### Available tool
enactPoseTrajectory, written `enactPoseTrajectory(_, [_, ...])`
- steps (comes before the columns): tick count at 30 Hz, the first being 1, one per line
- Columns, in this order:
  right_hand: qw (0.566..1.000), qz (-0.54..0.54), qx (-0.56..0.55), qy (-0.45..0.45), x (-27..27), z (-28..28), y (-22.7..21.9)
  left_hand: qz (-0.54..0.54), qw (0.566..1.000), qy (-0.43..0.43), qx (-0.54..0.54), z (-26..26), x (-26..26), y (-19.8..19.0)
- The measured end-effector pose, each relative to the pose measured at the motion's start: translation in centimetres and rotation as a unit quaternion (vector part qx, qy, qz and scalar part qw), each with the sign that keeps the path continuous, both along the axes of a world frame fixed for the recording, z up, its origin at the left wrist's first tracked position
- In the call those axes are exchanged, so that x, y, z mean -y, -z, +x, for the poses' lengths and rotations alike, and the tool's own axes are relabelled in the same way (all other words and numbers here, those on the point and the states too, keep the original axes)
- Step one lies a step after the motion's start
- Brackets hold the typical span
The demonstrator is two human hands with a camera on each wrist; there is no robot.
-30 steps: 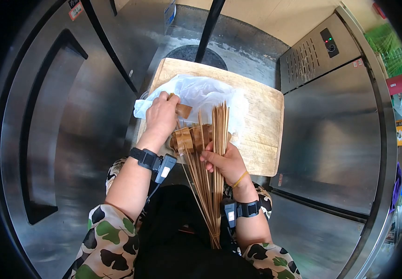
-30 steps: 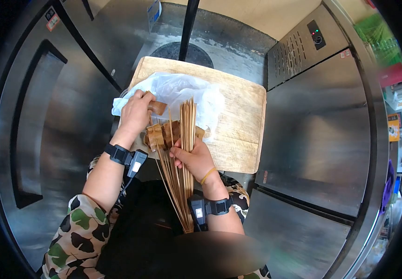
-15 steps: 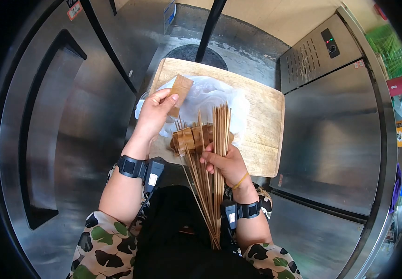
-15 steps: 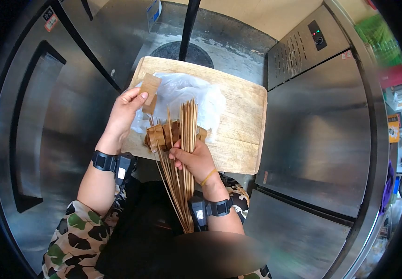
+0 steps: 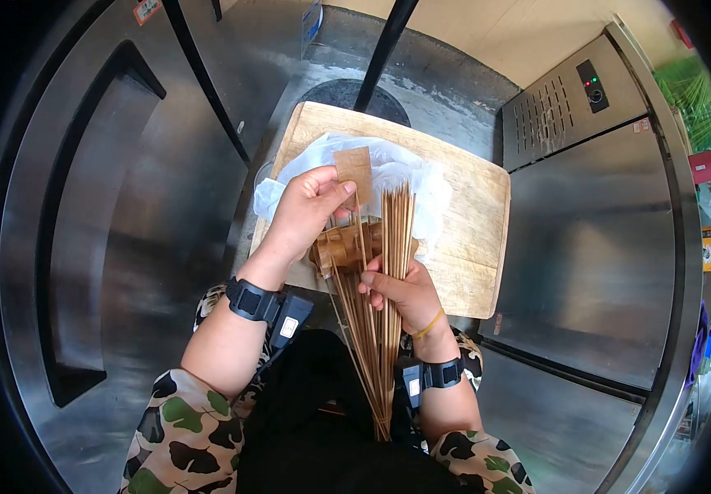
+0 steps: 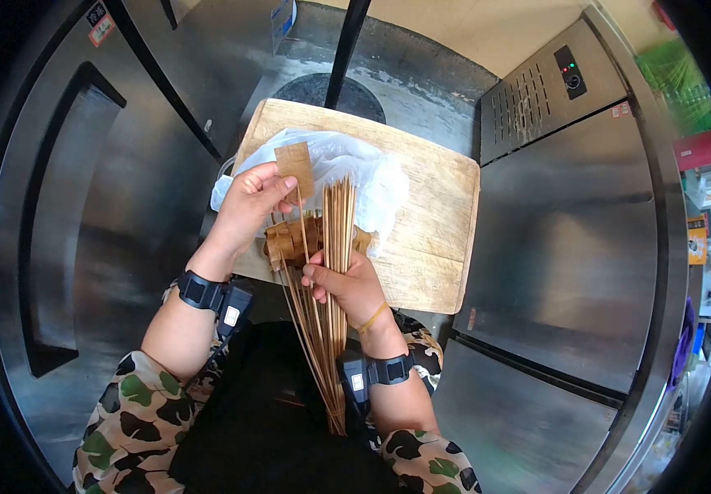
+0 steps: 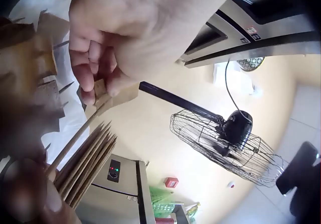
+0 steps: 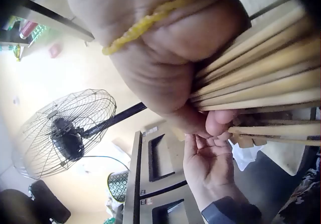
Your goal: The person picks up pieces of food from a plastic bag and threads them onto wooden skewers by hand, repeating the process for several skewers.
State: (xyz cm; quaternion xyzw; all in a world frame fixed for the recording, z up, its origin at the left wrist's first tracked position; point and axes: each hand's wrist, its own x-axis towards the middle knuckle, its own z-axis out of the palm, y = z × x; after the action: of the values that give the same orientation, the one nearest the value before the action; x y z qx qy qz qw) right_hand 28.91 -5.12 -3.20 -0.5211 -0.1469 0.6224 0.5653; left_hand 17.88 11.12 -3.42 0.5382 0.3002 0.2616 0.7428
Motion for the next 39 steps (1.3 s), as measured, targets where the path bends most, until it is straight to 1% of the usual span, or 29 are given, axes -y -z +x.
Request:
enactPoseTrajectory(6, [1.000,-0.002,-0.001,-0.002,0.1,0.1,0.3,0.040,0.999,-0.026,0.007,0.1,-0.1,0.0])
enactPoseTrajectory(9, [1.000,0.001,-0.002,-0.005,0.1,0.1,0.2,0.040,0.999,-0.033,0.009,0.1,-0.2,0.2])
enactPoseTrajectory(15, [1.000,-0.003,-0.001,0.004,0.1,0.1,0.3,0.032,0.999,-0.001,0.011,0.0,0.0,-0.1])
enactPoseTrajectory(18, [1.000,-0.004,0.001,0.011,0.1,0.1,0.4,0.004,1.000,0.027,0.013,-0.5,0.1,-0.1])
enactPoseTrajectory(21, [1.000,-0.005,0.004,0.014,0.2,0.0,0.4,-0.052,0.998,0.033,0.009,-0.7,0.1,-0.1])
enactPoseTrajectory(24, [1.000,-0.007,0.008,0.013,0.1,-0.1,0.4,-0.069,0.997,0.031,-0.009,-0.6,0.6,-0.3])
enactPoseTrajectory(27, [1.000,0.001,0.014,0.007,0.2,-0.1,0.5,-0.071,0.997,0.019,-0.011,-0.7,0.4,-0.7])
enactPoseTrajectory(30, [1.000,0.004,0.021,-0.010,-0.1,-0.2,0.2,0.021,1.000,-0.008,-0.021,-0.6,0.2,0.1])
enactPoseTrajectory(33, [0.999,0.007,0.023,-0.024,-0.2,-0.3,0.1,0.060,0.996,-0.065,-0.020,-0.3,0.4,-0.2])
enactPoseTrajectory(36, [0.999,0.015,0.014,-0.030,-0.3,-0.3,0.2,0.039,0.997,-0.070,0.001,-0.1,0.2,0.0])
enactPoseTrajectory(39, [0.999,0.017,0.016,-0.028,-0.3,-0.4,0.1,0.023,0.996,-0.090,0.000,0.0,0.7,-0.9])
